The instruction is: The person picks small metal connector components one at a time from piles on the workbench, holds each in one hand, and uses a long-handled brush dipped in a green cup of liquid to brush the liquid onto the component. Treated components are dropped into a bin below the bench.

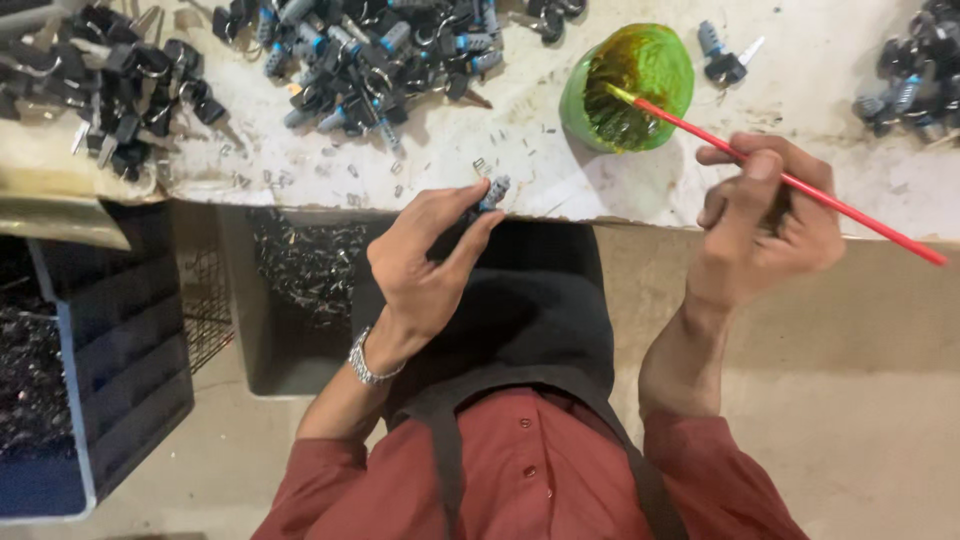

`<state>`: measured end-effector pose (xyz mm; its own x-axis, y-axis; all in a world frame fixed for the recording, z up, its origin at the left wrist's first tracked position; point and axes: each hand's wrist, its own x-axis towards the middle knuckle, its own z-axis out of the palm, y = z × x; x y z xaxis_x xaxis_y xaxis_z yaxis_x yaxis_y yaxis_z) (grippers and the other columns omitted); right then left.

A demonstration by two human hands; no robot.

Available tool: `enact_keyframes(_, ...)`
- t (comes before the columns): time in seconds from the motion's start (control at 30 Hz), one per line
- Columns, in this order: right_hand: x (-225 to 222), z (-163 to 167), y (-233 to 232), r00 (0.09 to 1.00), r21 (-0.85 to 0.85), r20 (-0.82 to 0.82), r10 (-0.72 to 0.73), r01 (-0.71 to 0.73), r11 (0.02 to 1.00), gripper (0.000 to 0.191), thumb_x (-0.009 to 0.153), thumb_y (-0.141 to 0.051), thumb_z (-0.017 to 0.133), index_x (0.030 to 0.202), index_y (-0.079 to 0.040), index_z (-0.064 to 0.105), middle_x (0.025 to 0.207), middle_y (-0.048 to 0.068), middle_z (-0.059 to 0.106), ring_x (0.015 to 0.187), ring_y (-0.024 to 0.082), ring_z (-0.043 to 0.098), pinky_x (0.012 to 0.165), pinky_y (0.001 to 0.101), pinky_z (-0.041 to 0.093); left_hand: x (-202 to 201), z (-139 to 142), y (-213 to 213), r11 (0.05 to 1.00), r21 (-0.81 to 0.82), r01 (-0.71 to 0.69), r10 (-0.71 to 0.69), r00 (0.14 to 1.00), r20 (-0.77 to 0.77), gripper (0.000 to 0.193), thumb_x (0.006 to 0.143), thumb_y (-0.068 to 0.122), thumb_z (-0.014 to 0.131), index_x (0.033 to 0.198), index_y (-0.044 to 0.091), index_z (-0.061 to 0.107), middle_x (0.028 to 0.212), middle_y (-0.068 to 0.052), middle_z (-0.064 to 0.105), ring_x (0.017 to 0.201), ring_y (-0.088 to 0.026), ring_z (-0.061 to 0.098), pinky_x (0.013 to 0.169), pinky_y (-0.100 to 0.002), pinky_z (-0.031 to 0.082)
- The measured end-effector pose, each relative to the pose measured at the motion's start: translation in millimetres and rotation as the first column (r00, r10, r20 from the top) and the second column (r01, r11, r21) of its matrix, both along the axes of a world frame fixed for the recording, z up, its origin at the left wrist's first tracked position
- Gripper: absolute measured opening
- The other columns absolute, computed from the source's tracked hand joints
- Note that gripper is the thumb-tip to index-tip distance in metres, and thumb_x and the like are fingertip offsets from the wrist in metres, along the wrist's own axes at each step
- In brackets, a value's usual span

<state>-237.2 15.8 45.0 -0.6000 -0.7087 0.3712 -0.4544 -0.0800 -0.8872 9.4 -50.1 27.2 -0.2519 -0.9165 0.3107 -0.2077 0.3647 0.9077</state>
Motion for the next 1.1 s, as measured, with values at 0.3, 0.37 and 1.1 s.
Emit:
enact_keyframes(0.3,3,-8,21,0.8,-0.21,0.596,0.077,0.063,0.976,0.031,0.113,-0.025,0.064,0.106,0.005,0.059,0.081,0.02,0.064,0.039,0.014,0.038,0.04,0.0271,0.026,-6,1,-10,1.0,-0.017,0.005,-0.007,0.996,-0.083,0.032,0.086,0.0,0.088,0.114,0.0,0.072,0.102,-0.012,0.074,0.092,-0.021,0.074,0.084,-0.03,0.06)
enact_keyframes(0.37,7,-14,26,0.734,-0.199,0.674,0.084,0.071,0.977,0.03,0.113,-0.024,0.065,0.107,0.005,0.059,0.081,0.02,0.064,0.039,0.013,0.037,0.04,0.0274,0.026,-7,-1,-11,1.0,-0.027,0.001,-0.003,0.996,-0.085,0.032,0.086,0.0,0.088,0.114,0.001,0.073,0.102,-0.011,0.075,0.093,-0.021,0.074,0.083,-0.029,0.06)
enact_keyframes(1.1,14,-50,17,0.963,0.035,0.266,-0.046,0.038,0.999,0.039,0.119,-0.025,0.074,0.112,0.006,0.052,0.084,0.011,0.056,0.059,0.014,0.048,0.051,0.0253,0.037,55,2,16,0.883,-0.386,-0.268,0.394,0.87,0.295,0.033,0.085,-0.004,0.081,0.113,0.011,0.07,0.116,-0.002,0.068,0.121,-0.031,0.056,0.104,-0.041,0.048)
